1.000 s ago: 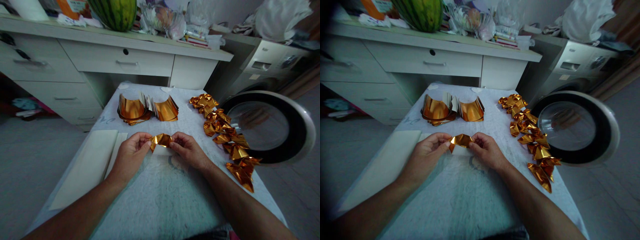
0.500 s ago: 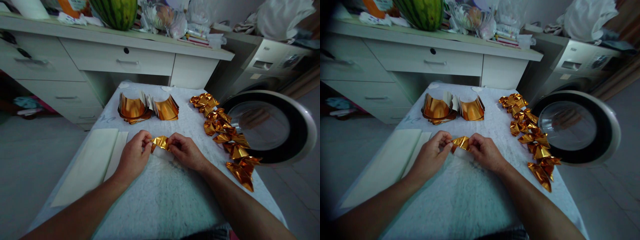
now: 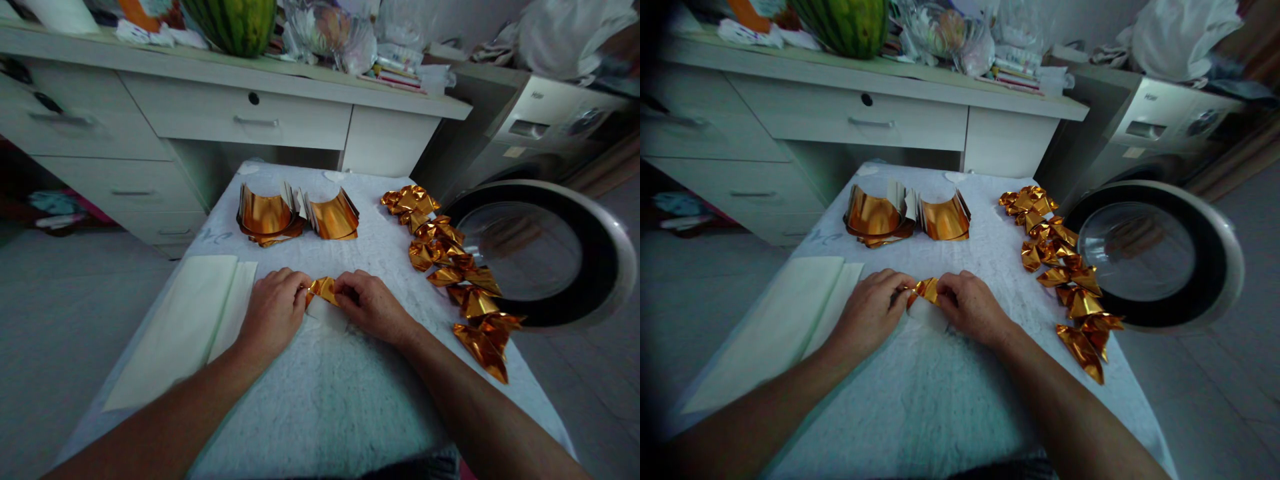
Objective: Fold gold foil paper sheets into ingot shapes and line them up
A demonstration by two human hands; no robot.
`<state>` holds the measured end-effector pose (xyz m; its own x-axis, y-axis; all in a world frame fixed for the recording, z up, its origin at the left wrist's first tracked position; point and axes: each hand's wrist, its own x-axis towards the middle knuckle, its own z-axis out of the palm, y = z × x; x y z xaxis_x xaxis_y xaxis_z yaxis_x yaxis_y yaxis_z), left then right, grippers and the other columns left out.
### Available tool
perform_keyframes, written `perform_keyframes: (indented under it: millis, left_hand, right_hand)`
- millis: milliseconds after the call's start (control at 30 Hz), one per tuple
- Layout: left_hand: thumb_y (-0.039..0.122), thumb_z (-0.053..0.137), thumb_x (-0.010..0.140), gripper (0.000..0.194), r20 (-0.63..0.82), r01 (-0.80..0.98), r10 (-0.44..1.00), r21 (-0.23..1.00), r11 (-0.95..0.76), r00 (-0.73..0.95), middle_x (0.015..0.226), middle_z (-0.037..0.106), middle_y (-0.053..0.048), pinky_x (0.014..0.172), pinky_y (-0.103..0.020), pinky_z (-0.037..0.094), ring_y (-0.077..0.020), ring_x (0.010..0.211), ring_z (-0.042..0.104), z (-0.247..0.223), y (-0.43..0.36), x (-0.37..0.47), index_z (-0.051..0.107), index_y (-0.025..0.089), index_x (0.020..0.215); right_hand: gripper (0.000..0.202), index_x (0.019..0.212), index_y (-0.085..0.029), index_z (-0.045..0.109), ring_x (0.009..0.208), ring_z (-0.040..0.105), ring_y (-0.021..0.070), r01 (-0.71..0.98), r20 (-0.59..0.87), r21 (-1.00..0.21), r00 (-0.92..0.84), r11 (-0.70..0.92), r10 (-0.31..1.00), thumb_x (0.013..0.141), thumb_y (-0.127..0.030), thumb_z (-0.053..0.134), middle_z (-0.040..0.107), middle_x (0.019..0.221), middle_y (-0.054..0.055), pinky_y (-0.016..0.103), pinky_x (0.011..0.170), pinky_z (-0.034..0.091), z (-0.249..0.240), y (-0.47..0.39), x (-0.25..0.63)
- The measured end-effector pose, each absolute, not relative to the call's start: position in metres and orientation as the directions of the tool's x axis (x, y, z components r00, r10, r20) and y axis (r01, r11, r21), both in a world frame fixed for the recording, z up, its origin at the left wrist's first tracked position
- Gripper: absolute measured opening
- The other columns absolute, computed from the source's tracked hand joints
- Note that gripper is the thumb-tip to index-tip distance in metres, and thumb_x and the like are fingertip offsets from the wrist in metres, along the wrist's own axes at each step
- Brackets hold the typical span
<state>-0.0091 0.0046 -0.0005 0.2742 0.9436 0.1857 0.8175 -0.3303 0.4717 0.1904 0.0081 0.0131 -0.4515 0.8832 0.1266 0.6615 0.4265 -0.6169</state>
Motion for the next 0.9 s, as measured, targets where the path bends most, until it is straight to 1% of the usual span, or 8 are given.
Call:
perform_keyframes:
  millis: [100, 167, 300, 433, 533, 700, 900]
  left_hand:
    - [0.013, 0.056, 0.087, 0.012, 0.202, 0.842, 0.936, 0.410, -0.349, 0.289, 0.092, 0.061, -0.005, 0.081, -0.041, 0.045, -0.0244, 0.089, 0.057, -0.0020, 0.0035, -0.0088, 0.065, 0.020, 0.092]
    - [0.013, 0.058, 0.086, 0.012, 0.234, 0.839, 0.927, 0.402, -0.366, 0.292, 0.095, 0.060, -0.006, 0.083, -0.041, 0.046, -0.0248, 0.091, 0.055, -0.0017, 0.0028, -0.0084, 0.065, 0.020, 0.092]
    - [0.006, 0.056, 0.086, 0.018, 0.297, 0.763, 0.887, 0.457, -0.458, 0.355, 0.099, 0.060, -0.006, 0.086, -0.040, 0.047, -0.0236, 0.095, 0.053, -0.0020, 0.0025, -0.0072, 0.065, 0.018, 0.096]
    - [0.002, 0.049, 0.089, 0.028, 0.296, 0.676, 0.838, 0.496, -0.544, 0.458, 0.098, 0.064, -0.005, 0.086, -0.038, 0.049, -0.0219, 0.094, 0.055, -0.0046, 0.0018, -0.0051, 0.064, 0.019, 0.104]
    - [0.000, 0.046, 0.088, 0.031, 0.288, 0.672, 0.832, 0.492, -0.553, 0.474, 0.099, 0.065, -0.005, 0.085, -0.039, 0.051, -0.0219, 0.094, 0.056, -0.0055, -0.0002, -0.0032, 0.064, 0.019, 0.105]
    - [-0.004, 0.043, 0.083, 0.039, 0.286, 0.681, 0.844, 0.499, -0.535, 0.453, 0.103, 0.064, -0.006, 0.088, -0.040, 0.050, -0.0230, 0.098, 0.056, -0.0072, -0.0039, -0.0009, 0.065, 0.019, 0.106]
    - [-0.003, 0.044, 0.083, 0.040, 0.288, 0.684, 0.851, 0.507, -0.525, 0.439, 0.106, 0.063, -0.006, 0.091, -0.041, 0.049, -0.0232, 0.100, 0.055, -0.0099, -0.0049, -0.0007, 0.064, 0.021, 0.109]
  right_hand:
    - [0.011, 0.083, -0.018, 0.063, 0.071, 0.052, 0.0144, 0.670, 0.126, -0.585, -0.482, 0.457, 0.867, 0.085, -0.009, 0.056, 0.061, 0.072, 0.001, 0.025, 0.067, 0.037, 0.0127, 0.0084, 0.1905]
    - [0.012, 0.082, -0.017, 0.064, 0.073, 0.053, 0.0151, 0.666, 0.135, -0.572, -0.500, 0.479, 0.856, 0.085, -0.009, 0.056, 0.063, 0.074, 0.002, 0.027, 0.069, 0.037, 0.0121, 0.0092, 0.1911]
    - [0.013, 0.084, -0.016, 0.065, 0.075, 0.055, 0.0156, 0.647, 0.148, -0.571, -0.523, 0.504, 0.839, 0.086, -0.009, 0.055, 0.066, 0.077, 0.003, 0.027, 0.071, 0.039, 0.0122, 0.0107, 0.1939]
    - [0.018, 0.088, -0.016, 0.067, 0.076, 0.056, 0.0153, 0.625, 0.150, -0.588, -0.539, 0.513, 0.829, 0.084, -0.006, 0.052, 0.067, 0.079, 0.003, 0.027, 0.073, 0.040, 0.0132, 0.0107, 0.1966]
    - [0.022, 0.090, -0.016, 0.067, 0.076, 0.056, 0.0157, 0.624, 0.149, -0.584, -0.547, 0.520, 0.824, 0.081, -0.004, 0.052, 0.067, 0.080, 0.003, 0.028, 0.073, 0.040, 0.0129, 0.0106, 0.1972]
    - [0.023, 0.090, -0.017, 0.066, 0.077, 0.056, 0.0168, 0.618, 0.150, -0.587, -0.552, 0.523, 0.821, 0.078, -0.003, 0.051, 0.067, 0.081, 0.003, 0.029, 0.074, 0.040, 0.0110, 0.0110, 0.1966]
    - [0.025, 0.089, -0.017, 0.066, 0.077, 0.055, 0.0169, 0.616, 0.157, -0.585, -0.553, 0.528, 0.819, 0.075, -0.003, 0.052, 0.066, 0.080, 0.002, 0.028, 0.074, 0.039, 0.0083, 0.0117, 0.1981]
